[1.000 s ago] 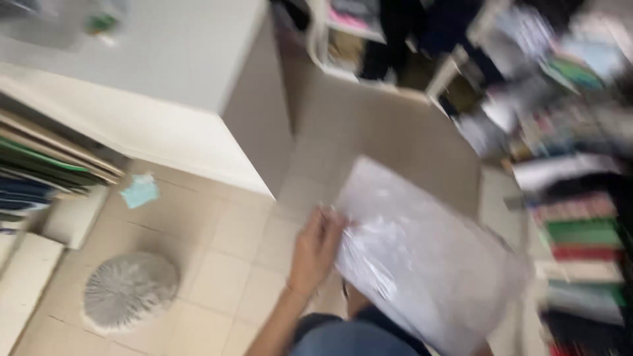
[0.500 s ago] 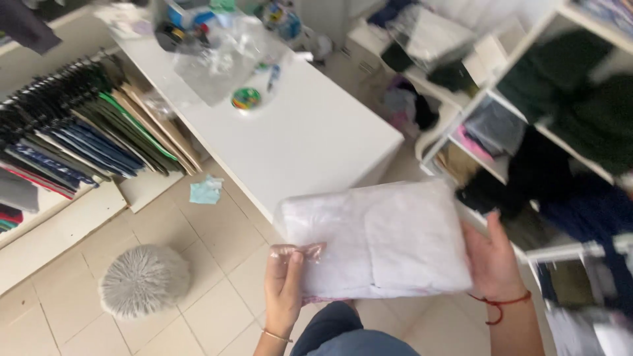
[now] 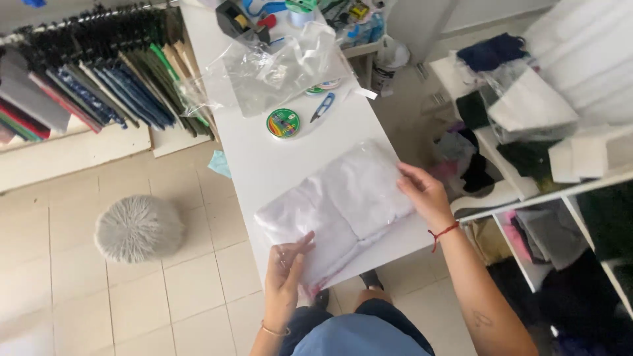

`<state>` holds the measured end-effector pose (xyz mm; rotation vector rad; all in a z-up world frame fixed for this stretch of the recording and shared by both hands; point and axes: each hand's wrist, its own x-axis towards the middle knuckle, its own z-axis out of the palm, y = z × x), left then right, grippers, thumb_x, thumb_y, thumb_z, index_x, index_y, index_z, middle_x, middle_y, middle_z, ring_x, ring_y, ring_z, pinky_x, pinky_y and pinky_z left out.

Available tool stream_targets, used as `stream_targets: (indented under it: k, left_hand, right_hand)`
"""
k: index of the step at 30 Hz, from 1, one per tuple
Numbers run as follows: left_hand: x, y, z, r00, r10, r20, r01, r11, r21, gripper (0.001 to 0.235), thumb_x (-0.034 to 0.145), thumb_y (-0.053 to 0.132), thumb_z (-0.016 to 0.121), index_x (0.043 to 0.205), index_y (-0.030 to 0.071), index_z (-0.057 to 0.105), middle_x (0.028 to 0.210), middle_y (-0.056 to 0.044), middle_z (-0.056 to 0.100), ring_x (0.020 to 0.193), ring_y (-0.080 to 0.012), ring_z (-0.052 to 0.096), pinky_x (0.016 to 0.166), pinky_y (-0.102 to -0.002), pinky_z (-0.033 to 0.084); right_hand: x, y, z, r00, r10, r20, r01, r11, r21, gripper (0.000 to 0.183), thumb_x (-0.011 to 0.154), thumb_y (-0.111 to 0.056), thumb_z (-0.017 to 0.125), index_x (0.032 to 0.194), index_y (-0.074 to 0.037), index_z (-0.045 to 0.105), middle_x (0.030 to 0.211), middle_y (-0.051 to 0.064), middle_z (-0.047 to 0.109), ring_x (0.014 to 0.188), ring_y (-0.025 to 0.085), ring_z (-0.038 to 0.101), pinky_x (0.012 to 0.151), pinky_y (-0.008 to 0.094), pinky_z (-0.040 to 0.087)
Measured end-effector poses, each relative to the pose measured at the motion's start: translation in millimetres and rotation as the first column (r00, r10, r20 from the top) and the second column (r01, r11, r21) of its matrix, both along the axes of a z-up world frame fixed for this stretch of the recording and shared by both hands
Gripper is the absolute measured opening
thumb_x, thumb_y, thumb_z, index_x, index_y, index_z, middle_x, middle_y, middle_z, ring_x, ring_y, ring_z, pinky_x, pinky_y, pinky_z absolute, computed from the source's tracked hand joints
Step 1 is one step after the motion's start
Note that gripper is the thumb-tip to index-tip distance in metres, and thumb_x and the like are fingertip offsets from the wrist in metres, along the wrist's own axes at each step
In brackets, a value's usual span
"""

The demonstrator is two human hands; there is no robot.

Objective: Folding a hooded towel and tying a decorative pink ribbon around it

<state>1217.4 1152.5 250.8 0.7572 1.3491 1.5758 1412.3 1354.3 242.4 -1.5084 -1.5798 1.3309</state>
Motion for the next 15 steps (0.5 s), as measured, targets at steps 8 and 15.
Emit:
stream_targets:
  k: [8, 15]
  left_hand:
    - [50.8, 3.0, 11.9, 0.997, 0.025, -0.073, -0.035, 0.990, -0.139, 0.030, 0.065, 0.001, 0.045, 0.094, 0.005, 0.048, 0.118, -0.017, 0.054, 0.115, -0.0255, 0.049, 0.090, -0.035, 0.040]
    - [61.6, 7.7, 77.1, 0.602, -0.798, 0.031, 0.073, 0.017, -0.997, 0.023, 0.077, 0.054, 0.051, 0.094, 0.038, 0.055, 0.088, 0.009, 0.061, 0.081, -0.0147, 0.058, 0.068, -0.030, 0.046]
  right_hand:
    - [-37.1, 66.3, -15.8, 0.903, 0.431, -0.004, -0.430, 0.902, 0.025, 0.025, 0.079, -0.018, 0.054, 0.102, -0.011, 0.063, 0.104, -0.001, 0.062, 0.094, 0.005, 0.054, 0.082, 0.017, 0.041]
    - [-74.1, 91.4, -12.2, 0.731, 0.663, 0.158, -0.679, 0.687, 0.257, 0.018, 0.081, -0.023, 0.056, 0.091, -0.013, 0.066, 0.106, 0.000, 0.059, 0.102, 0.012, 0.052, 0.075, 0.025, 0.043]
